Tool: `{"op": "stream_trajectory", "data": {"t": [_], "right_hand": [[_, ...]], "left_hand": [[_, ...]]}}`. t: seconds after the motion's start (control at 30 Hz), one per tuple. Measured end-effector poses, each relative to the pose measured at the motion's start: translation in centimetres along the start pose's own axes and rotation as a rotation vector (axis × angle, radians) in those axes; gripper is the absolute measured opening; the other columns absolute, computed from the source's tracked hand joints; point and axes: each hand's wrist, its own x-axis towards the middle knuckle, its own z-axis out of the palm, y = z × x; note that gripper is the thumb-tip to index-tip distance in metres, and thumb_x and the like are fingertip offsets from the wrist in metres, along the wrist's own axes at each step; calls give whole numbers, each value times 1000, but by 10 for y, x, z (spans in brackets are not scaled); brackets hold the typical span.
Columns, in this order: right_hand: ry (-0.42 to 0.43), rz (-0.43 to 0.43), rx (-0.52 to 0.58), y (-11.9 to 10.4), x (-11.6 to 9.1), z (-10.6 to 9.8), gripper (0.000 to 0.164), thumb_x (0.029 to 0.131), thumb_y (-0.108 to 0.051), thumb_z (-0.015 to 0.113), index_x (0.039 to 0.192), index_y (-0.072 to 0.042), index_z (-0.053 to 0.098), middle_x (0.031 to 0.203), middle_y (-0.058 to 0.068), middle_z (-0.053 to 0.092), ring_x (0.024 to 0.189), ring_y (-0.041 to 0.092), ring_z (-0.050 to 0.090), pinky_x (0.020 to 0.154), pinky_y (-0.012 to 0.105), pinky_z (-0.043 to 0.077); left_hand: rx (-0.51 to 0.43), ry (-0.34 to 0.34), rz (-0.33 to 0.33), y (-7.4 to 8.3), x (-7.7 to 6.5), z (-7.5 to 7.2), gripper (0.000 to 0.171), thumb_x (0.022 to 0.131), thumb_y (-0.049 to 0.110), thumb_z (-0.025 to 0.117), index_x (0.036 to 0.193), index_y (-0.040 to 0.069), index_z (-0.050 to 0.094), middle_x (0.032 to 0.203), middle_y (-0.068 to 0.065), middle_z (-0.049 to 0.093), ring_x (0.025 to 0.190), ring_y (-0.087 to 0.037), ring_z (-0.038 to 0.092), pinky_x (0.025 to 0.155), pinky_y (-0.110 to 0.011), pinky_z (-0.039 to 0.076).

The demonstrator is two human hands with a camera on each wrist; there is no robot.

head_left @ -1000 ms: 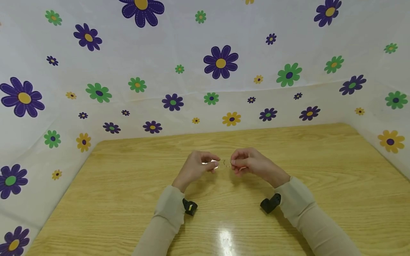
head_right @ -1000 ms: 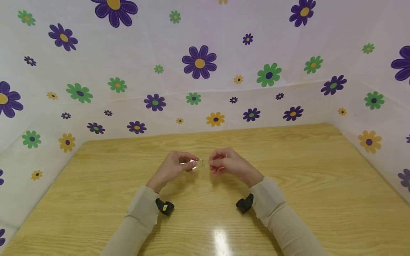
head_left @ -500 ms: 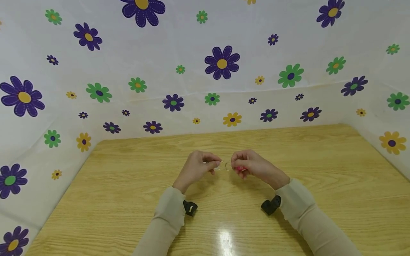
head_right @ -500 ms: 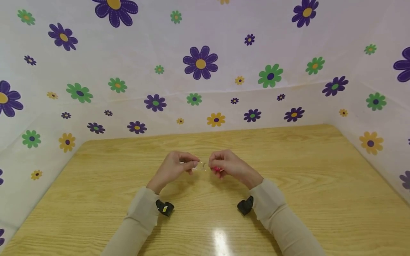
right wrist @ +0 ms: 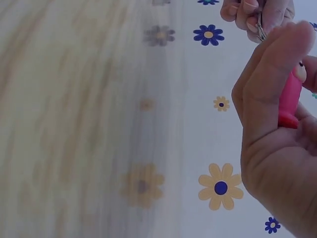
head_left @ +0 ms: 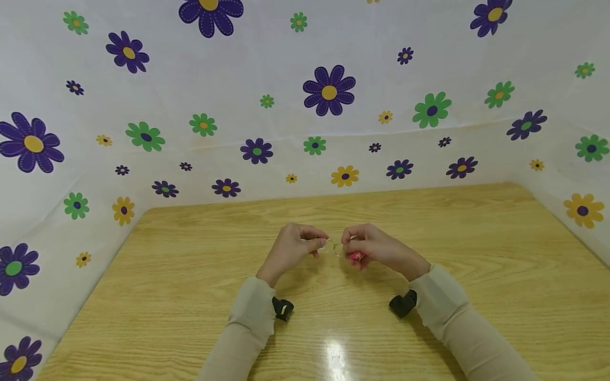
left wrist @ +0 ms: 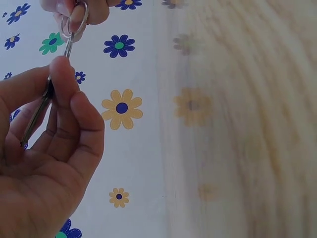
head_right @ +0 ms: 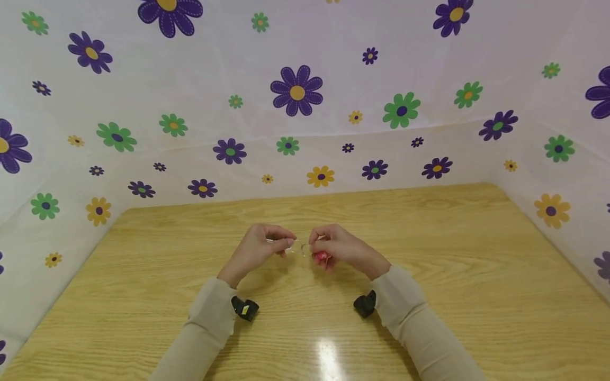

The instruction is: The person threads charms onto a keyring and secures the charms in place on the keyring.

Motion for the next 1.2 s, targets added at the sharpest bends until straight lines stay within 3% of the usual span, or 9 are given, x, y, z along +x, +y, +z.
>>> {"op": "stream_trajectory", "data": {"t": [0.27, 0.47, 0.77, 0.97, 1.07, 1.2], "right_hand": [[35, -126, 168, 4, 3, 1, 15, 103, 0, 43, 91, -1, 52, 77, 9, 64, 62, 12, 61, 60, 26, 57], [61, -118, 200, 5, 3, 3, 13, 104, 1, 44, 99, 5, 55, 78, 8, 65, 63, 11, 62, 62, 25, 58], [-102, -155, 292, 6, 1, 0, 22, 104, -3, 44, 91, -8, 61, 82, 4, 64, 67, 9, 62, 65, 24, 57], [-20, -86, 149, 2, 1, 1, 28, 108, -13, 48, 83, -2, 58, 73, 4, 59, 58, 9, 54, 55, 22, 50], [38, -63, 68, 0, 0, 2, 27, 107, -11, 50, 88, 7, 58, 69, 5, 55, 54, 10, 48, 50, 23, 43], [93, -88, 33, 0, 0, 2, 24, 106, -6, 51, 97, 14, 60, 71, 6, 56, 56, 10, 49, 51, 23, 44]], "left_hand": [[-10, 6, 29, 1, -1, 1, 14, 97, 6, 70, 104, -3, 77, 101, -9, 75, 69, -23, 69, 56, -24, 42], [-17, 12, 36, 1, -2, 1, 14, 97, 6, 70, 103, -3, 77, 98, -8, 75, 67, -21, 68, 52, -24, 39], [-4, 30, 50, 0, -1, 0, 13, 96, 7, 71, 103, -2, 78, 100, -8, 75, 64, -17, 67, 49, -23, 33], [-9, 13, 58, 3, -1, -1, 13, 96, 6, 71, 102, -3, 78, 97, -9, 75, 63, -13, 65, 51, -23, 39], [-6, 16, 63, 3, -1, -1, 12, 96, 6, 71, 101, -2, 78, 98, -9, 75, 63, -14, 66, 52, -23, 40], [-5, 29, 67, 2, -1, -1, 12, 96, 7, 70, 101, -1, 78, 100, -8, 75, 64, -15, 67, 51, -23, 39]]}}
